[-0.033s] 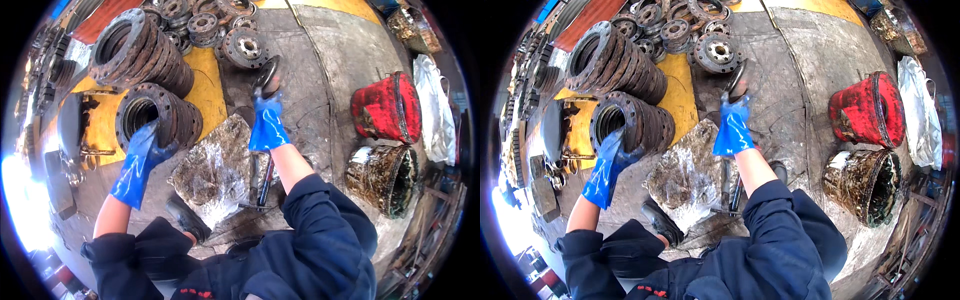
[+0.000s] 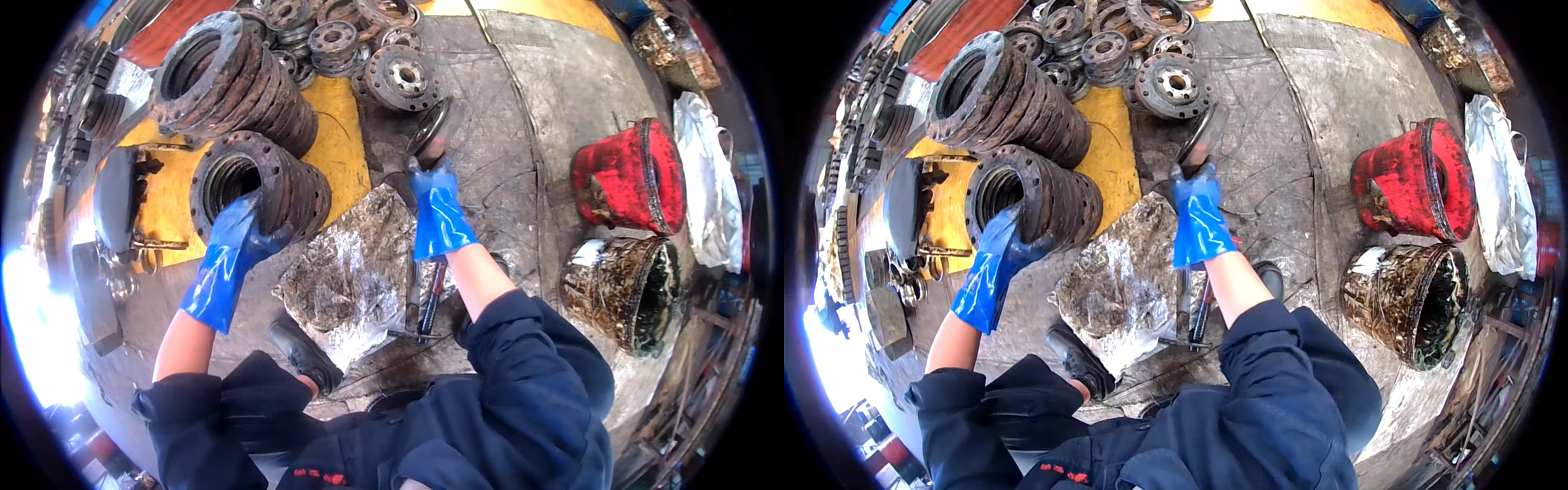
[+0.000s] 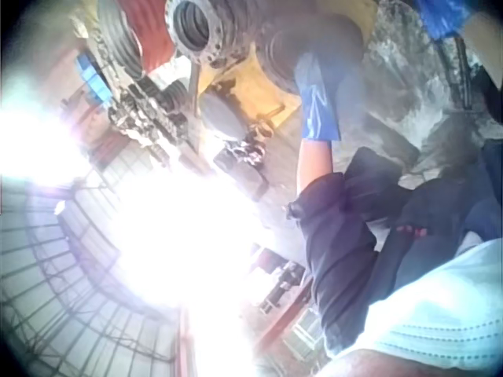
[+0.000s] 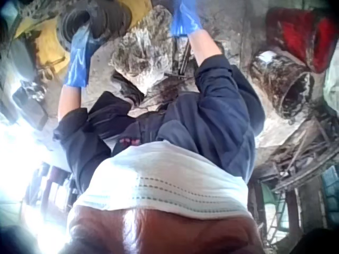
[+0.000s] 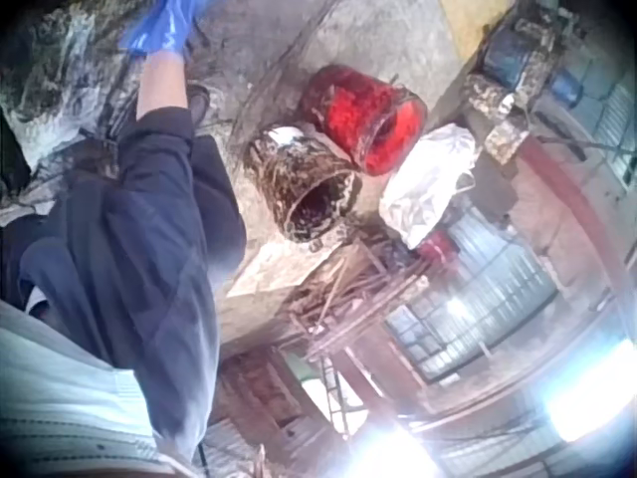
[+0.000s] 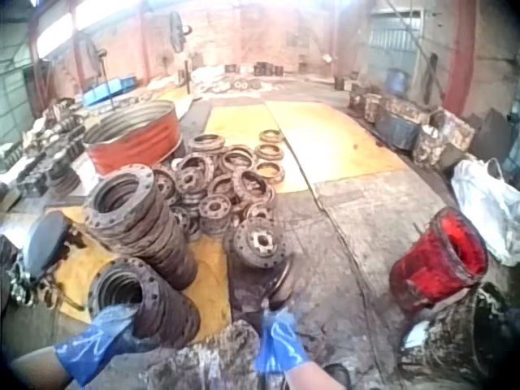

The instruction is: The person cleans greasy metal rings and plates by hand while sitting on the floor, using a hammer to tap parts loose and dipping a scraper into a container of lubricant to apply it to the surfaces.

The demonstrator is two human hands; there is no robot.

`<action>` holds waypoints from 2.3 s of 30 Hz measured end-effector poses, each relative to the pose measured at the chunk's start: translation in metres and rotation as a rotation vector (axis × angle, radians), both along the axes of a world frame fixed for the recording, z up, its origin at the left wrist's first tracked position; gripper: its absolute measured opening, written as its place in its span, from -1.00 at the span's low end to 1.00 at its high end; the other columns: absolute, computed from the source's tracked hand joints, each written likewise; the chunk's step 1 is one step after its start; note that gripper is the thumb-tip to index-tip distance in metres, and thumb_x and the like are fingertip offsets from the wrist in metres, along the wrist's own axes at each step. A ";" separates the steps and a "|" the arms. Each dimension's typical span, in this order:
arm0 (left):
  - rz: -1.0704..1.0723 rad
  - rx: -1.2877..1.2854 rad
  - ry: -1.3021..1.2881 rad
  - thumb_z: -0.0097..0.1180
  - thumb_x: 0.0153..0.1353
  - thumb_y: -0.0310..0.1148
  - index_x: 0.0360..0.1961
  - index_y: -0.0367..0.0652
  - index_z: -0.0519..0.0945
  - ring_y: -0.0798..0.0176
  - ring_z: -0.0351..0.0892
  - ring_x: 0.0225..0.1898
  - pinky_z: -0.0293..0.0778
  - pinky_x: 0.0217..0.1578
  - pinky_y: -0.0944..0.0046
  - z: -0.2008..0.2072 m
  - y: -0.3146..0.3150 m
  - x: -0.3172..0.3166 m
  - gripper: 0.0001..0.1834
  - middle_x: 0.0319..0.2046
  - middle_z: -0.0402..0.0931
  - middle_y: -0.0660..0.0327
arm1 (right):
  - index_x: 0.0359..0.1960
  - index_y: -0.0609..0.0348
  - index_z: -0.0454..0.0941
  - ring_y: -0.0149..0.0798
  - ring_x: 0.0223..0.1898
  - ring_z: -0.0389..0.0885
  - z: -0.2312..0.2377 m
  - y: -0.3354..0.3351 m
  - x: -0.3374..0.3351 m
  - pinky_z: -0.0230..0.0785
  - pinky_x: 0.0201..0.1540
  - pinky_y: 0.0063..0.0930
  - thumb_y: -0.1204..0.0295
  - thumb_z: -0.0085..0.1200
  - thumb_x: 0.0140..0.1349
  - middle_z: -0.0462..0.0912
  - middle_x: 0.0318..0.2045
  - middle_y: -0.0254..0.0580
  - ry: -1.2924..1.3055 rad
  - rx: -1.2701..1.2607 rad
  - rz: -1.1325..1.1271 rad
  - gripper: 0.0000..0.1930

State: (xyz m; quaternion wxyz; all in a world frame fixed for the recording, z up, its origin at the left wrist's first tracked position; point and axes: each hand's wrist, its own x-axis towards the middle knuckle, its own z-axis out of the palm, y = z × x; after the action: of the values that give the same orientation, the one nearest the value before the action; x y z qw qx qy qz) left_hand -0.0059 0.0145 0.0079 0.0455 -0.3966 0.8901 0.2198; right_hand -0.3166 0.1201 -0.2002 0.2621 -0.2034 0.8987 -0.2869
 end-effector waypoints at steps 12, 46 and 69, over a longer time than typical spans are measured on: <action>0.014 -0.047 -0.017 0.27 0.05 0.01 0.10 -0.10 0.58 -0.22 0.57 0.02 0.47 0.06 -0.04 -0.006 0.005 0.019 -0.37 -0.04 0.62 -0.12 | -0.08 0.41 0.63 -0.13 -0.22 0.66 0.082 0.002 -0.011 0.47 -0.06 -0.25 0.12 0.11 0.31 0.73 -0.23 -0.04 -0.353 -0.393 0.035 -0.52; -0.126 -0.744 0.293 0.32 0.06 0.06 0.31 -0.31 0.33 -0.21 0.33 0.34 0.32 0.32 -0.02 -0.006 0.124 0.020 -0.10 0.29 0.36 -0.16 | 0.12 0.48 0.45 0.23 0.04 0.62 0.069 0.178 0.217 0.45 0.13 -0.07 -0.05 0.21 0.13 0.62 -0.03 0.39 -0.313 -0.053 0.268 -0.22; 0.453 0.313 0.390 0.33 0.12 -0.04 0.22 -0.27 0.45 -0.21 0.67 -0.09 0.57 -0.10 -0.04 -0.153 0.256 0.017 -0.27 -0.11 0.65 -0.20 | 0.12 0.17 0.49 0.07 0.08 0.63 0.013 0.243 0.204 0.47 0.17 -0.22 -0.12 0.42 -0.13 0.67 0.02 0.06 -0.395 0.077 0.871 -0.16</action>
State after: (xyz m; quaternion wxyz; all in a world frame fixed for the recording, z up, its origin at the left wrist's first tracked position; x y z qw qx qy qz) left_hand 0.0107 0.2703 -0.1447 -0.1152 -0.5229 0.7269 0.4299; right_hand -0.1126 0.3633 -0.1869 0.5311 -0.4928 0.6727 -0.1501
